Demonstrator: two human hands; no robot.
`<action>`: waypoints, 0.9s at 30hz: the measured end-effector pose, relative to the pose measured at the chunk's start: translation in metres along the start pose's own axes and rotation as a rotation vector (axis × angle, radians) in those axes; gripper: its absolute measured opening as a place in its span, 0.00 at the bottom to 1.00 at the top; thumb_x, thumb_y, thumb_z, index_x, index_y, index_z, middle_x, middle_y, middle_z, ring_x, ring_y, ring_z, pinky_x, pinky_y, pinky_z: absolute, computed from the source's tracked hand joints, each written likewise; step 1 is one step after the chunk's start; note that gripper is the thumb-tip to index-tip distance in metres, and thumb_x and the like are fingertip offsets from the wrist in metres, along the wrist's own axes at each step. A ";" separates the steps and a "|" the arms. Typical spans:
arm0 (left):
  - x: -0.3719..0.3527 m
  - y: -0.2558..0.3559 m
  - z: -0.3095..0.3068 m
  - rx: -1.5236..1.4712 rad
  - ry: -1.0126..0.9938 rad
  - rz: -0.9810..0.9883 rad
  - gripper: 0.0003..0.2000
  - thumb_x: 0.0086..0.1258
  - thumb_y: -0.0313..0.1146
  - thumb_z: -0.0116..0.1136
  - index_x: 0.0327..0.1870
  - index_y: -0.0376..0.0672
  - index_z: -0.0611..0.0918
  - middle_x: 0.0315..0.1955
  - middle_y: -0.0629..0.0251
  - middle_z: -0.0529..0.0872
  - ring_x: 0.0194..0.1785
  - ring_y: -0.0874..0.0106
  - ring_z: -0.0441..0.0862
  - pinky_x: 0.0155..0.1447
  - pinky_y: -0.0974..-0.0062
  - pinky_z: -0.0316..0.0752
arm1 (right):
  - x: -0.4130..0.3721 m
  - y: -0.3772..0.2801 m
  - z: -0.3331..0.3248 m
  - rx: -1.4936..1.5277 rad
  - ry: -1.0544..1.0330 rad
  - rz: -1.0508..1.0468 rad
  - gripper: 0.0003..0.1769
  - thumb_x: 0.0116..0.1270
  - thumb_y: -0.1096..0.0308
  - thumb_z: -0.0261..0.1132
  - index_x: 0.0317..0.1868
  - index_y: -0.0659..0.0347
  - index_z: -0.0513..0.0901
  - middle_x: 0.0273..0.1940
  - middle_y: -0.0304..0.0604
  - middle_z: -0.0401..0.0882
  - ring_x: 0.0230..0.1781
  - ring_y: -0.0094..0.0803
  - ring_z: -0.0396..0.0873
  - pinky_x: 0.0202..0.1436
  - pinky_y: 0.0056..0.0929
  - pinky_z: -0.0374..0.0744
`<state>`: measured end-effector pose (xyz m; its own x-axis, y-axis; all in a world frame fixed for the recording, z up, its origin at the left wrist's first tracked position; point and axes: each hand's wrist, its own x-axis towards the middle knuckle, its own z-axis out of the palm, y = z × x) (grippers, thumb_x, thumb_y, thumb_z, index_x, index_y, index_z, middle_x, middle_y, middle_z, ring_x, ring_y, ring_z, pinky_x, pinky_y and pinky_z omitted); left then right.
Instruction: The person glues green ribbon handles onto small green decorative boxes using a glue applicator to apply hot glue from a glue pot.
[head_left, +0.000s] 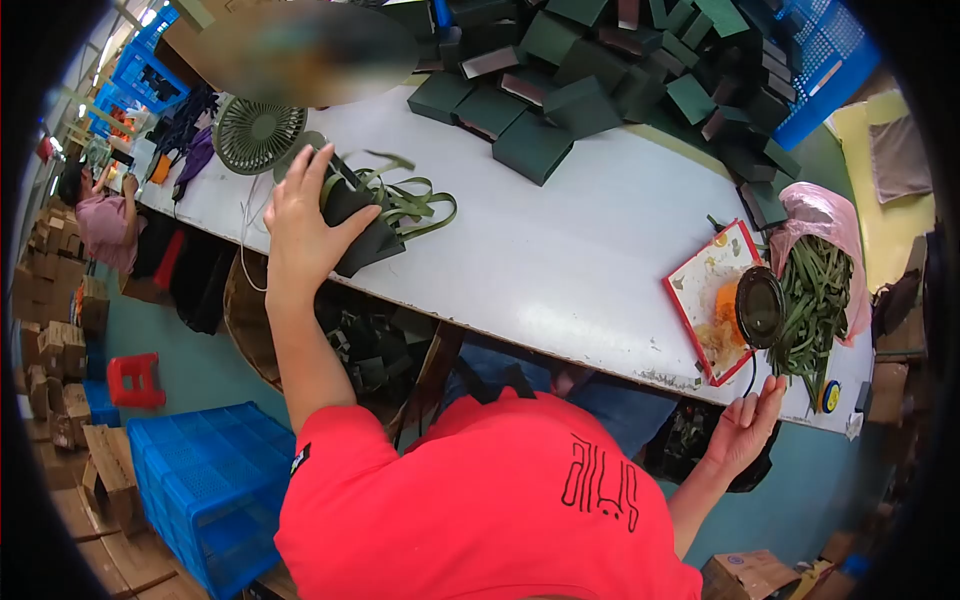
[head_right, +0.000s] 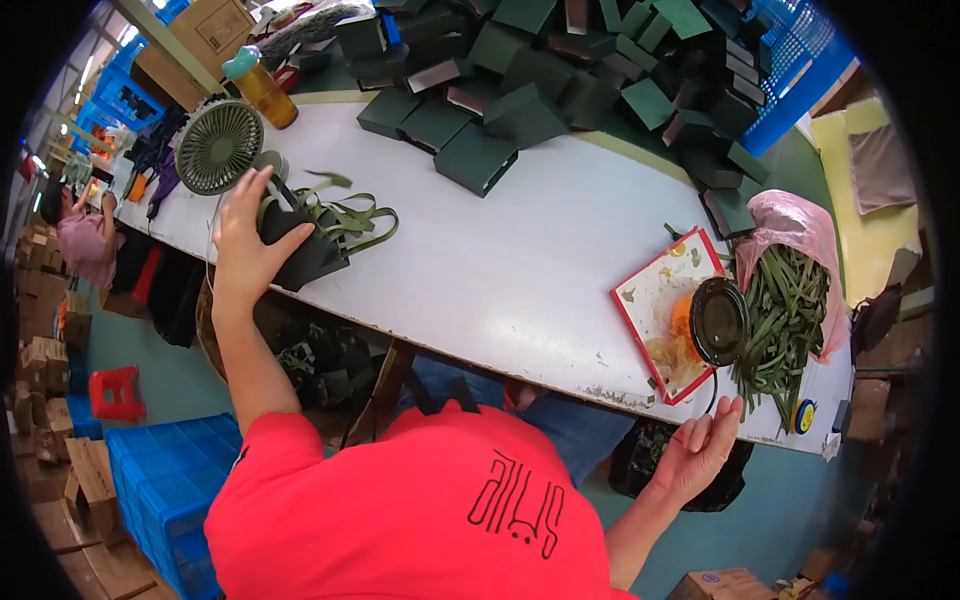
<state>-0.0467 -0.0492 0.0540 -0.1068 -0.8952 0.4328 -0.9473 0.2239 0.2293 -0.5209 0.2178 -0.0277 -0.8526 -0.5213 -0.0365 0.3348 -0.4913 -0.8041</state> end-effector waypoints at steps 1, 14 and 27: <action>-0.001 -0.003 -0.001 0.033 -0.042 -0.007 0.43 0.51 0.42 0.79 0.73 0.51 0.73 0.73 0.55 0.70 0.74 0.52 0.67 0.76 0.54 0.59 | 0.002 0.002 0.001 -0.025 -0.002 0.010 0.18 0.79 0.68 0.61 0.64 0.67 0.77 0.48 0.41 0.87 0.19 0.14 0.62 0.23 0.16 0.62; 0.051 0.124 0.116 -0.500 -0.120 0.500 0.25 0.62 0.34 0.71 0.61 0.39 0.81 0.63 0.52 0.80 0.70 0.50 0.72 0.72 0.57 0.66 | 0.003 -0.006 -0.013 -0.209 0.184 0.051 0.11 0.81 0.63 0.57 0.37 0.54 0.73 0.20 0.29 0.63 0.13 0.15 0.55 0.14 0.17 0.55; 0.036 0.158 0.198 0.045 -0.352 0.489 0.39 0.68 0.51 0.63 0.79 0.55 0.63 0.82 0.67 0.54 0.81 0.45 0.50 0.75 0.30 0.45 | 0.046 -0.043 -0.077 -1.530 0.222 -0.364 0.12 0.67 0.72 0.68 0.51 0.62 0.86 0.45 0.48 0.86 0.45 0.39 0.83 0.47 0.33 0.81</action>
<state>-0.2602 -0.1227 -0.0668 -0.6196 -0.7679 0.1629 -0.7740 0.6322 0.0363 -0.6052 0.2691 -0.0401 -0.8785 -0.3626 0.3112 -0.4776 0.6453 -0.5962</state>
